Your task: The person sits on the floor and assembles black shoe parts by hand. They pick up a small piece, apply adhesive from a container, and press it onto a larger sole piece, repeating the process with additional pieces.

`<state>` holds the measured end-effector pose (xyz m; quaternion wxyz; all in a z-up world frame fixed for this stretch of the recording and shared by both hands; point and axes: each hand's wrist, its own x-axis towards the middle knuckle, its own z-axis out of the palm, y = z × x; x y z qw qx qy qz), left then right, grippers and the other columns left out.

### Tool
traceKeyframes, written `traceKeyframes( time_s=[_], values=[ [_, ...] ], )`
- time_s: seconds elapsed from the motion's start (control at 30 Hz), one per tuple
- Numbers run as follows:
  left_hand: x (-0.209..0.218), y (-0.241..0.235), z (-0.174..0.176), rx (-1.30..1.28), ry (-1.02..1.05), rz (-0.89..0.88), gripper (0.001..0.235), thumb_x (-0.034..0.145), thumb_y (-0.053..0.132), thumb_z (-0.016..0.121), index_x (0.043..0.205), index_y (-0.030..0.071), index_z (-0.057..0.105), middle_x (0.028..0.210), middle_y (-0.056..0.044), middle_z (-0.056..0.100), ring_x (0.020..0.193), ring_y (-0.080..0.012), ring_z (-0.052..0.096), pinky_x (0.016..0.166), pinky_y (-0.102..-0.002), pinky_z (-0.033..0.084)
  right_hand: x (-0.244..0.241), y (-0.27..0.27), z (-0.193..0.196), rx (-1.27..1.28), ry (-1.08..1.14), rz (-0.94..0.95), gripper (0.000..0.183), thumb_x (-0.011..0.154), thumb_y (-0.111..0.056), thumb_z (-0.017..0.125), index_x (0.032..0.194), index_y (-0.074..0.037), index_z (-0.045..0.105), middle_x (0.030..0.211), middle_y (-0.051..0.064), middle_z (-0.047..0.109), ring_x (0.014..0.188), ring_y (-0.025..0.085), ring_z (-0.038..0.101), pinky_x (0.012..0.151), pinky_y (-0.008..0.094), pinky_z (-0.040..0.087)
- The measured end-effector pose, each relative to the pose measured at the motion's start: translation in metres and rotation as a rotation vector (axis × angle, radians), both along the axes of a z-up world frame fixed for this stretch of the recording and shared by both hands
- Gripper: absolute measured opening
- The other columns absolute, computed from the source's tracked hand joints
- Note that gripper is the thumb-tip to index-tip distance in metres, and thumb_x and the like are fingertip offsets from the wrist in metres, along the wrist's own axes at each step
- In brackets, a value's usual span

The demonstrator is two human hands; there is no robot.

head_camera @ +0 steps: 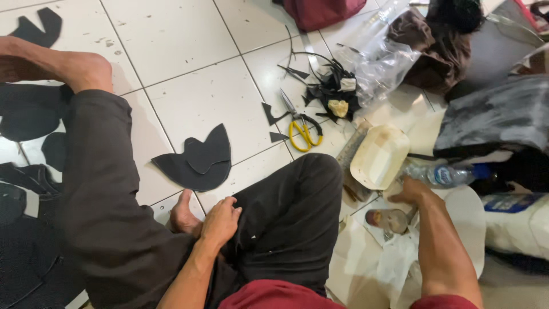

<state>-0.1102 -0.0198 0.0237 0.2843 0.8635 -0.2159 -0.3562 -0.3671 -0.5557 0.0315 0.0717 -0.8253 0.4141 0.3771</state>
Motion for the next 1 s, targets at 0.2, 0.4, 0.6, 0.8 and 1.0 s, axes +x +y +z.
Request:
traceKeyframes(
  time_s=[0.2, 0.4, 0.6, 0.8, 1.0],
  values=[
    [0.001, -0.004, -0.009, 0.049, 0.008, -0.027, 0.034, 0.088, 0.03, 0.052, 0.114, 0.01, 0.055, 0.095, -0.012, 0.065, 0.098, -0.0321, 0.064, 0.084, -0.044, 0.05, 0.024, 0.033, 0.038, 0.113, 0.109, 0.001, 0.108, 0.053, -0.056, 0.086, 0.137, -0.006, 0.04, 0.129, 0.022, 0.056, 0.122, 0.036, 0.051, 0.106, 0.047, 0.034],
    [0.003, -0.005, -0.001, 0.056, 0.034, -0.021, 0.035, 0.089, 0.029, 0.05, 0.115, 0.007, 0.054, 0.096, -0.014, 0.064, 0.098, -0.0334, 0.063, 0.084, -0.045, 0.05, 0.037, 0.048, 0.049, 0.129, 0.09, -0.071, 0.103, 0.05, -0.046, 0.09, 0.132, -0.003, 0.045, 0.125, 0.022, 0.059, 0.118, 0.034, 0.054, 0.101, 0.045, 0.043],
    [0.002, -0.004, -0.003, 0.067, 0.023, -0.027, 0.035, 0.088, 0.03, 0.051, 0.115, 0.009, 0.053, 0.098, -0.013, 0.063, 0.1, -0.0325, 0.062, 0.085, -0.045, 0.05, 0.004, 0.011, 0.004, 0.058, 0.059, -0.039, 0.103, 0.054, -0.053, 0.084, 0.132, 0.001, 0.044, 0.124, 0.024, 0.058, 0.117, 0.035, 0.055, 0.099, 0.044, 0.045],
    [0.002, -0.005, 0.008, 0.082, 0.01, -0.05, 0.034, 0.088, 0.029, 0.05, 0.116, 0.009, 0.053, 0.105, -0.015, 0.062, 0.103, -0.034, 0.061, 0.088, -0.045, 0.049, 0.037, 0.088, 0.102, 0.068, -0.143, -0.37, 0.1, 0.065, -0.052, 0.074, 0.132, 0.015, 0.041, 0.13, 0.034, 0.048, 0.12, 0.043, 0.047, 0.098, 0.051, 0.041],
    [0.001, -0.002, 0.0, 0.092, 0.036, -0.049, 0.036, 0.088, 0.031, 0.051, 0.118, 0.01, 0.053, 0.108, -0.014, 0.061, 0.105, -0.0325, 0.061, 0.089, -0.044, 0.049, 0.034, 0.103, 0.13, 0.061, -0.323, -0.507, 0.091, 0.069, -0.041, 0.071, 0.133, 0.016, 0.039, 0.132, 0.035, 0.044, 0.123, 0.044, 0.043, 0.101, 0.053, 0.037]
  ],
)
